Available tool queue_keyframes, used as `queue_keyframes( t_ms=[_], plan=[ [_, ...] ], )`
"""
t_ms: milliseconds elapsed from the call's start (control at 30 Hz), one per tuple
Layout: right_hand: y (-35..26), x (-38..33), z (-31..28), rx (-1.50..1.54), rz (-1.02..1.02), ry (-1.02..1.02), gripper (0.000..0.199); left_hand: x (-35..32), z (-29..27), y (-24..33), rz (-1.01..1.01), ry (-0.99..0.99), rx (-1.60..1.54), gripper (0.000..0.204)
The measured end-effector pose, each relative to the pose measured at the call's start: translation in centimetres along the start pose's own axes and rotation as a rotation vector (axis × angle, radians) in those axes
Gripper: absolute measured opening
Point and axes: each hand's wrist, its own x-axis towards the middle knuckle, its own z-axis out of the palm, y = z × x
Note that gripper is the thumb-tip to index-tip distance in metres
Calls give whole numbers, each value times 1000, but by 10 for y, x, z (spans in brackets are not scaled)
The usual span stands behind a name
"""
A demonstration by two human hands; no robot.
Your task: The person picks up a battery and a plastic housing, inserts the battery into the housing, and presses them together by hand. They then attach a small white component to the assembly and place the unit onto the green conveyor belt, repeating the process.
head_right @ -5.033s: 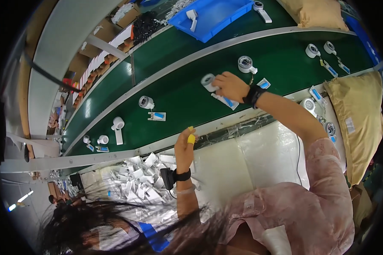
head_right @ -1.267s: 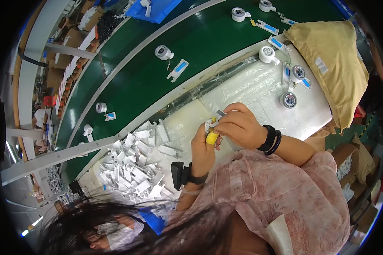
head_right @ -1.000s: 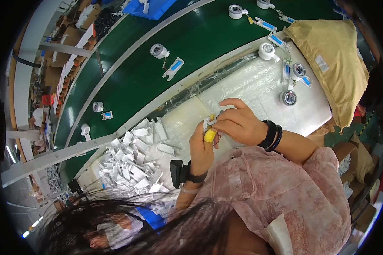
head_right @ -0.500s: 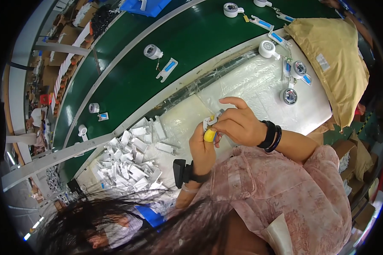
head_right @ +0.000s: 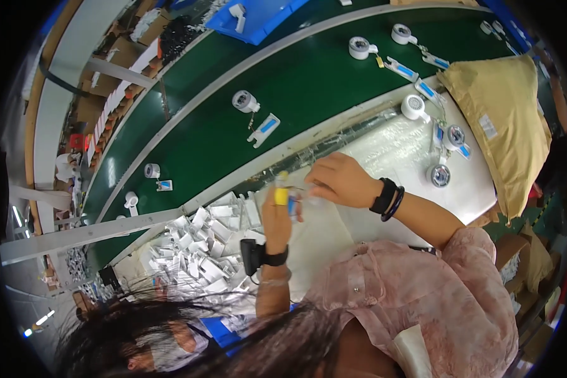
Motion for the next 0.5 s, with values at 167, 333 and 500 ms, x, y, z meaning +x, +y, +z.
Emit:
queue_keyframes(
  t_ms=[167,333,500],
  plan=[
    [60,58,35,-130,66,30,20,54,-92,15,171,263,124,49],
    [115,145,86,-437,-242,37,31,102,-170,0,189,460,498,55],
    [154,202,125,-786,-420,-108,24,103,-180,-9,459,833,1027,63]
  ],
)
